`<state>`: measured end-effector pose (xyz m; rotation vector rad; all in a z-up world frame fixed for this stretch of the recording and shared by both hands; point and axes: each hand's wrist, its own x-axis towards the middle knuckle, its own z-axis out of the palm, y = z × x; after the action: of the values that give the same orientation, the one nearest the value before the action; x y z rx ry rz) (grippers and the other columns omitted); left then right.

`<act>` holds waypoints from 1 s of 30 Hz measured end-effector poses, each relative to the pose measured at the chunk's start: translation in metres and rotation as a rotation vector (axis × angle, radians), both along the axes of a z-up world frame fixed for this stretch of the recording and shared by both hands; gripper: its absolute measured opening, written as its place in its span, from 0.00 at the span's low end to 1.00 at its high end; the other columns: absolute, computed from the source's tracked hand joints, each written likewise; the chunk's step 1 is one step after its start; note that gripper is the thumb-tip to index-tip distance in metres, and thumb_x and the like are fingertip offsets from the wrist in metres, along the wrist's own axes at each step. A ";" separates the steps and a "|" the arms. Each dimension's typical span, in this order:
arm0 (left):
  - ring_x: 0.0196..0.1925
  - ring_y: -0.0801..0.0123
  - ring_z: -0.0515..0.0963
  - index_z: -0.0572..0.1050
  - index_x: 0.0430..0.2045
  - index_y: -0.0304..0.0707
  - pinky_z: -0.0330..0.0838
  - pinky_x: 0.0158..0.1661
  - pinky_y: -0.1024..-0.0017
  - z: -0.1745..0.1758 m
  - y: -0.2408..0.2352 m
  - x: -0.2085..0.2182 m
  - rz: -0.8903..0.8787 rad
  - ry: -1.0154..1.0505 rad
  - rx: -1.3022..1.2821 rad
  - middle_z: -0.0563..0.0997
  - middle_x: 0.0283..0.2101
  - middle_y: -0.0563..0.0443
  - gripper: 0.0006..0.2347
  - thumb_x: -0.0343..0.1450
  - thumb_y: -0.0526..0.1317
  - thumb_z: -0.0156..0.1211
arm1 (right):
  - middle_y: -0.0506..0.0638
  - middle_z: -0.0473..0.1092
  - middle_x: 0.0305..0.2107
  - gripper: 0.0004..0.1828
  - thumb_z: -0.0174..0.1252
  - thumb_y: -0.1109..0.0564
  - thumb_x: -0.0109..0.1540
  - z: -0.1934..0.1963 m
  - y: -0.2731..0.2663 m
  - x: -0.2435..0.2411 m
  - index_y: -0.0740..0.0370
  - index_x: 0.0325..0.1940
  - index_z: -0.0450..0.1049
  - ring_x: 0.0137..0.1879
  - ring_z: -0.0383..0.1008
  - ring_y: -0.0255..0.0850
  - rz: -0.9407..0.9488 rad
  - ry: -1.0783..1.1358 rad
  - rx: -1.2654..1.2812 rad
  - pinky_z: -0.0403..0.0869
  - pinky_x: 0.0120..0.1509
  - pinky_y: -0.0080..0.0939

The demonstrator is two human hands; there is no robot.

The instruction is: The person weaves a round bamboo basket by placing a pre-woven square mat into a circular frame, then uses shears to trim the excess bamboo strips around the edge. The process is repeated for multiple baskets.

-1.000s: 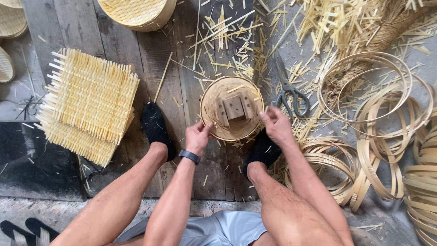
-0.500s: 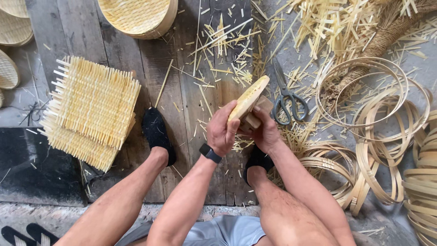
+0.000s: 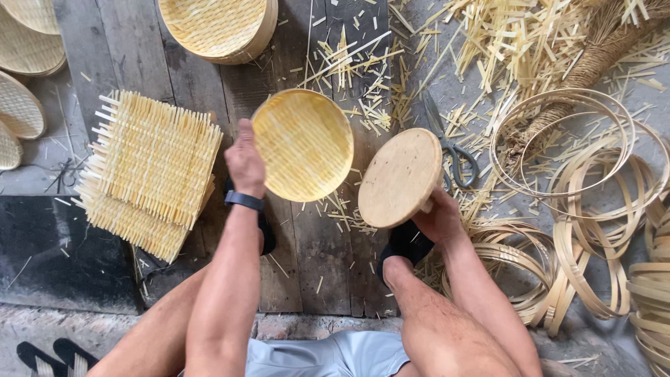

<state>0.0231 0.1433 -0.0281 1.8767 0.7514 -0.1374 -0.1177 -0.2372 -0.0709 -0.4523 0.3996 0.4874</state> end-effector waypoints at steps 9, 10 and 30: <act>0.49 0.65 0.83 0.75 0.50 0.25 0.79 0.51 0.66 0.055 0.031 0.018 0.148 -0.031 -0.468 0.82 0.51 0.43 0.21 0.74 0.49 0.54 | 0.54 0.71 0.56 0.35 0.56 0.38 0.66 -0.029 0.043 0.017 0.65 0.67 0.66 0.62 0.71 0.46 0.096 0.052 -0.152 0.69 0.69 0.58; 0.49 0.65 0.83 0.75 0.50 0.25 0.79 0.51 0.67 0.059 0.029 0.017 0.137 -0.025 -0.497 0.82 0.51 0.43 0.21 0.75 0.48 0.54 | 0.56 0.71 0.57 0.35 0.57 0.38 0.66 -0.028 0.037 0.015 0.66 0.67 0.66 0.62 0.72 0.46 0.099 0.012 -0.190 0.69 0.70 0.56; 0.42 0.77 0.79 0.79 0.51 0.32 0.76 0.45 0.73 -0.023 -0.041 0.027 -0.194 0.152 -0.599 0.83 0.44 0.55 0.16 0.77 0.46 0.57 | 0.59 0.72 0.53 0.36 0.38 0.34 0.68 -0.028 0.048 0.000 0.64 0.68 0.61 0.55 0.74 0.49 0.335 0.004 -0.658 0.76 0.56 0.49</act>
<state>0.0500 0.1024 -0.0508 1.3678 0.5471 -0.5699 -0.1182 -0.1891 -0.0990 -1.1674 0.4886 0.6787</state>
